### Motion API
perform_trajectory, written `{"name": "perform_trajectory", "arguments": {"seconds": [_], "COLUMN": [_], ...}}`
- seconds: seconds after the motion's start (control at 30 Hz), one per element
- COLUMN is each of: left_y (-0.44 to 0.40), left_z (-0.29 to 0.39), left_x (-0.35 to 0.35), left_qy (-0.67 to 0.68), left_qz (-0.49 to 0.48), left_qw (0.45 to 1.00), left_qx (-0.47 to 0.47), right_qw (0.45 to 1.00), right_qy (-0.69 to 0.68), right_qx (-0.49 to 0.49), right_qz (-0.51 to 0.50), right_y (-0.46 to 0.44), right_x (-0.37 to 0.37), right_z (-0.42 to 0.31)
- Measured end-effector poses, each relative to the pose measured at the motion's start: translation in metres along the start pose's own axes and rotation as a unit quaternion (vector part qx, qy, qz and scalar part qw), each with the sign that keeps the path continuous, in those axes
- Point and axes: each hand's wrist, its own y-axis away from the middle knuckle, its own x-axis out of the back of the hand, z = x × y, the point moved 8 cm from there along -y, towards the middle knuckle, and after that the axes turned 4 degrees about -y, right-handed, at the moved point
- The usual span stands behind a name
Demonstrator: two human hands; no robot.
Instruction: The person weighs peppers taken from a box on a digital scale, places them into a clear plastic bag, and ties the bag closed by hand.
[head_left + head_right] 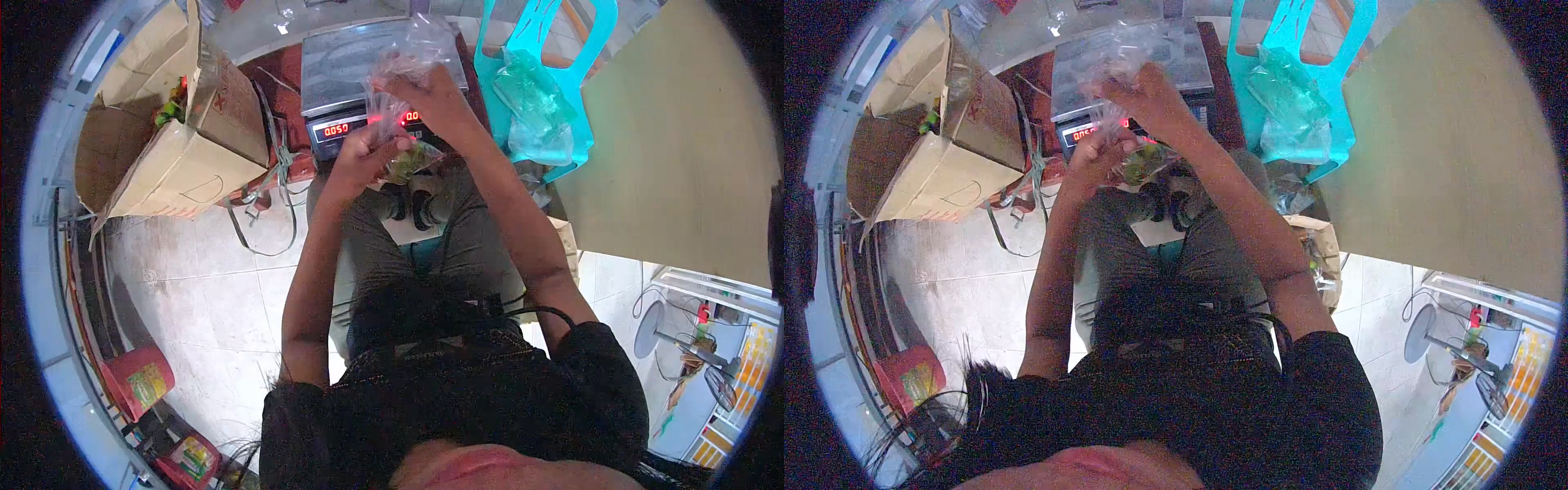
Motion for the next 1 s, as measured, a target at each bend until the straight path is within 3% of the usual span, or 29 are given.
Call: {"name": "perform_trajectory", "arguments": {"seconds": [0.07, 0.13, 0.2, 0.27, 0.37, 0.47, 0.57, 0.67, 0.77, 0.87, 0.9, 1.0], "left_y": [-0.002, -0.004, -0.006, -0.006, -0.009, -0.009, -0.002, 0.008, 0.014, 0.014, 0.013, 0.012], "left_z": [-0.006, -0.018, -0.021, -0.017, -0.046, -0.038, -0.027, 0.001, 0.003, 0.008, 0.010, 0.011], "left_x": [0.004, 0.010, 0.012, 0.013, 0.017, 0.019, 0.016, 0.012, 0.015, 0.012, 0.012, 0.014], "left_qy": [-0.001, -0.040, -0.075, -0.104, -0.027, -0.093, -0.106, -0.224, -0.313, -0.266, -0.274, -0.288], "left_qz": [0.015, 0.018, 0.027, 0.046, 0.028, 0.064, 0.065, 0.108, 0.153, 0.101, 0.114, 0.130], "left_qw": [0.999, 0.998, 0.995, 0.987, 0.999, 0.985, 0.984, 0.944, 0.915, 0.950, 0.943, 0.932], "left_qx": [-0.052, -0.033, -0.053, -0.112, -0.035, -0.129, -0.125, -0.218, -0.201, -0.127, -0.149, -0.177], "right_qw": [0.994, 0.982, 0.985, 0.998, 0.997, 0.986, 0.989, 0.989, 0.979, 0.995, 0.996, 0.989], "right_qy": [0.056, 0.101, 0.100, 0.051, -0.037, -0.118, -0.148, -0.058, 0.023, 0.075, 0.090, 0.140], "right_qx": [0.090, 0.161, 0.138, 0.041, -0.069, -0.028, -0.018, 0.052, 0.028, 0.034, -0.001, -0.005], "right_qz": [-0.010, -0.004, 0.002, 0.003, 0.023, 0.114, 0.025, 0.127, 0.202, 0.064, -0.004, -0.056], "right_y": [0.003, 0.005, 0.005, 0.005, 0.005, -0.001, -0.017, -0.020, -0.007, -0.001, 0.001, 0.021], "right_x": [-0.003, -0.005, -0.004, -0.001, 0.001, 0.017, 0.034, 0.083, 0.128, 0.100, 0.088, 0.062], "right_z": [-0.008, -0.016, -0.013, -0.007, -0.014, -0.023, -0.019, -0.027, -0.050, -0.066, -0.048, -0.045]}}
